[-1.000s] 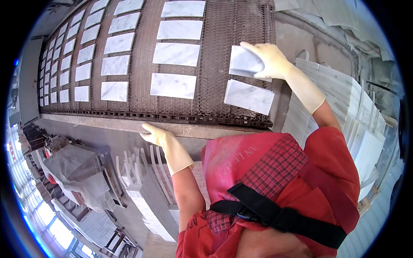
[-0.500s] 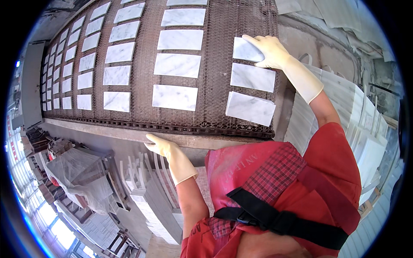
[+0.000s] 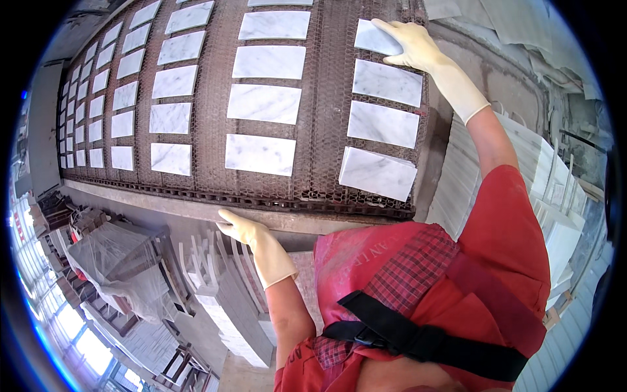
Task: The person picks up small white rectangular tiles from a stack on the floor and places them onto a metal mesh rack. They arrange the tiles in neat rows, filling the available spaces on the rack.
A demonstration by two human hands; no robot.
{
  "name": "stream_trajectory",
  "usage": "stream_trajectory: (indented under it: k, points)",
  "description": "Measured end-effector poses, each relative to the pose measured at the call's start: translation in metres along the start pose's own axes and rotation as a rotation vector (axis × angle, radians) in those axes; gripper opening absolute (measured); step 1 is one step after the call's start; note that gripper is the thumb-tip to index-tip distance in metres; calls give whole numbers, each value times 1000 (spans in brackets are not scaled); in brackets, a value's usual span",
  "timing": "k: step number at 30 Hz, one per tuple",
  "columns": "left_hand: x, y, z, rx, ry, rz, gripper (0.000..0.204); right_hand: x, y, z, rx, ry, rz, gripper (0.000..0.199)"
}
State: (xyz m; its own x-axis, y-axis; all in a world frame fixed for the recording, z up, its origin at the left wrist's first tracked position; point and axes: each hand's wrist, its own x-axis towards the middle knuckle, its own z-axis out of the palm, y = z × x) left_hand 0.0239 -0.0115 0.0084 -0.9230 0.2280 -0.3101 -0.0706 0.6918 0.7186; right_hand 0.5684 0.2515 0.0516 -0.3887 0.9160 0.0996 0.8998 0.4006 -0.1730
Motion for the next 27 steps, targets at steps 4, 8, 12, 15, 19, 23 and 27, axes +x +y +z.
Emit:
stream_trajectory:
  k: [4,8,12,15,19,23,27]
  points:
    - [-10,5,0,-22,-13,20,91,3,-18,3,13,24,16,92]
    - [-17,13,3,-42,-9,10,89,5,-94,-2,39,71,124,94]
    - [-12,1,4,-92,-3,30,87,-95,-140,-47,287,-34,2,87]
    - [-2,-10,9,-136,-9,64,87,-145,-219,-68,367,-392,30,98]
    - [-14,0,8,-182,-26,48,88,-180,-261,-41,95,-421,117,115]
    - [-14,-1,6,-239,-27,60,88,-175,-269,-24,30,-456,221,121]
    - [-4,-11,10,-271,-19,62,88,-165,-268,-25,48,-526,252,124]
